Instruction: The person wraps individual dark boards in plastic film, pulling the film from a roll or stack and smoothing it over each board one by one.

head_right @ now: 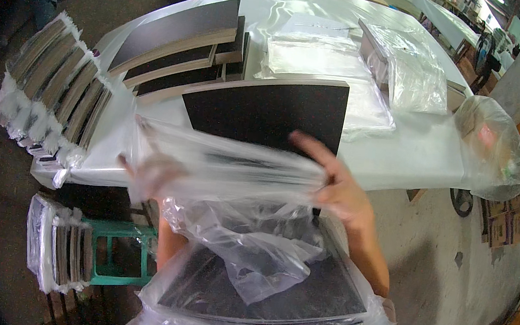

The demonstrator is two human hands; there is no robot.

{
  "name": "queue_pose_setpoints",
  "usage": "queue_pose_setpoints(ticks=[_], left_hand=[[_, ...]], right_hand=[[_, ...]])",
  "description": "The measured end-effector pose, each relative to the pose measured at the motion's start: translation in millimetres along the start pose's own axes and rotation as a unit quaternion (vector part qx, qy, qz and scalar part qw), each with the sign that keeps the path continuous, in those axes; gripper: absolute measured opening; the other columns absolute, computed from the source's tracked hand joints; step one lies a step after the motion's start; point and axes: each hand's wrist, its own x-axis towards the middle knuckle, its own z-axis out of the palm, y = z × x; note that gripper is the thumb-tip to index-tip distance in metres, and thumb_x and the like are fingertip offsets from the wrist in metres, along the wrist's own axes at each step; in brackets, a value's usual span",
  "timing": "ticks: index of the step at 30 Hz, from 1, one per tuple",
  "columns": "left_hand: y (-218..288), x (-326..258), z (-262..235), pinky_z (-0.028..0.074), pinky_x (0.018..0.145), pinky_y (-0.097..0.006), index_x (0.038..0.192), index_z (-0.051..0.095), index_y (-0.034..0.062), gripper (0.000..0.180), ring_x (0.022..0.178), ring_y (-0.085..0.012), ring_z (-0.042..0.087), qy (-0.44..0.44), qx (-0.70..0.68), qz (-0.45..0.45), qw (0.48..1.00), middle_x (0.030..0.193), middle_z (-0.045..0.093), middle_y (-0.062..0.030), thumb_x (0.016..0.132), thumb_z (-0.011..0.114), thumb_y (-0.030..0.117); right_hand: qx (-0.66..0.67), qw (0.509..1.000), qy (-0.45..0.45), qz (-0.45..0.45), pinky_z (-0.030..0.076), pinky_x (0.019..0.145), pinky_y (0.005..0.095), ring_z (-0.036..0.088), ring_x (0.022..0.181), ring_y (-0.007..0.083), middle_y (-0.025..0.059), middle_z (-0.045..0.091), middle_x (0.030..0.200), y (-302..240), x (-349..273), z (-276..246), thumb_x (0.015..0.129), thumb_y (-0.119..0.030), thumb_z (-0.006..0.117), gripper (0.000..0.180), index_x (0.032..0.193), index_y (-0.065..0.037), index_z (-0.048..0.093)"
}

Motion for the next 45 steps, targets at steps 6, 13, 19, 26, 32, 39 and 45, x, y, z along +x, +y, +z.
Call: queue_pose_setpoints(ticks=[6, 13, 19, 26, 32, 39, 45], left_hand=[[49, 32, -10, 0.042, 0.061, -0.023, 0.1, 0.052, 0.0039, 0.048, 0.066, -0.009, 0.05, -0.196, 0.433, -0.146, 0.868, 0.074, 0.047, -0.0012, 0.054, 0.066, -0.004], [6, 54, 37, 0.041, 0.075, -0.029, 0.102, 0.057, 0.0079, 0.047, 0.084, -0.0221, 0.05, -0.153, 0.645, 0.357, 0.659, 0.089, 0.05, -0.0078, 0.058, 0.06, -0.009], [-6, 15, -37, 0.046, 0.065, -0.034, 0.106, 0.057, 0.0058, 0.047, 0.074, -0.0216, 0.054, -0.152, 0.596, 0.415, 0.67, 0.095, 0.054, -0.0103, 0.061, 0.063, -0.005], [84, -7, -15, 0.045, 0.052, -0.028, 0.079, 0.06, -0.0029, 0.03, 0.061, -0.0213, 0.057, -0.36, 0.504, 0.181, 0.764, 0.086, 0.058, -0.0153, 0.069, 0.06, 0.025], [47, -11, -22, 0.045, 0.053, -0.023, 0.109, 0.049, -0.0022, 0.045, 0.073, -0.0136, 0.056, -0.237, 0.317, -0.486, 0.779, 0.087, 0.057, -0.008, 0.073, 0.063, 0.021], [-33, -63, -138, 0.043, 0.073, -0.026, 0.108, 0.05, 0.0056, 0.039, 0.081, -0.0124, 0.053, -0.13, 0.2, -0.538, 0.808, 0.093, 0.055, -0.0027, 0.075, 0.065, 0.018], [-76, -95, -165, 0.042, 0.061, -0.03, 0.097, 0.055, 0.0036, 0.029, 0.07, -0.0129, 0.048, -0.029, 0.362, -0.476, 0.801, 0.08, 0.054, -0.0033, 0.081, 0.057, 0.028]], right_hand=[[-0.355, 0.93, 0.069, 0.056, 0.041, 0.071, 0.023, 0.05, 0.073, 0.0126, 0.0064, 0.056, 0.091, -51, -1, -2, 0.06, 0.001, 0.066, 0.072, 0.125, -0.008, 0.038], [-0.707, 0.593, 0.329, -0.201, 0.041, 0.063, 0.0316, 0.046, 0.071, 0.0244, 0.0115, 0.042, 0.083, -41, 53, -14, 0.067, 0.001, 0.061, 0.059, 0.121, -0.015, 0.044], [-0.661, 0.644, 0.301, -0.239, 0.041, 0.056, 0.0313, 0.044, 0.067, 0.0219, 0.0134, 0.042, 0.088, -8, 3, -2, 0.061, 0.001, 0.063, 0.074, 0.128, -0.014, 0.036], [-0.619, 0.718, 0.222, -0.227, 0.036, 0.052, 0.0222, 0.048, 0.06, 0.0115, 0.0073, 0.052, 0.07, -67, -40, 37, 0.057, 0.001, 0.064, 0.015, 0.07, 0.0, 0.058], [-0.211, 0.949, 0.112, 0.206, 0.041, 0.062, 0.0198, 0.055, 0.069, 0.0123, 0.006, 0.058, 0.079, -80, -52, 11, 0.06, -0.01, 0.071, 0.04, 0.094, 0.0, 0.054], [-0.086, 0.947, 0.092, 0.296, 0.042, 0.052, 0.0231, 0.053, 0.06, 0.0106, 0.0057, 0.055, 0.074, 49, -108, -103, 0.081, -0.015, 0.054, 0.042, 0.119, -0.004, 0.037], [-0.065, 0.92, 0.257, 0.289, 0.04, 0.057, 0.0248, 0.049, 0.071, 0.0099, 0.0039, 0.053, 0.082, 118, -106, -127, 0.081, -0.023, 0.055, 0.04, 0.114, -0.006, 0.041]])
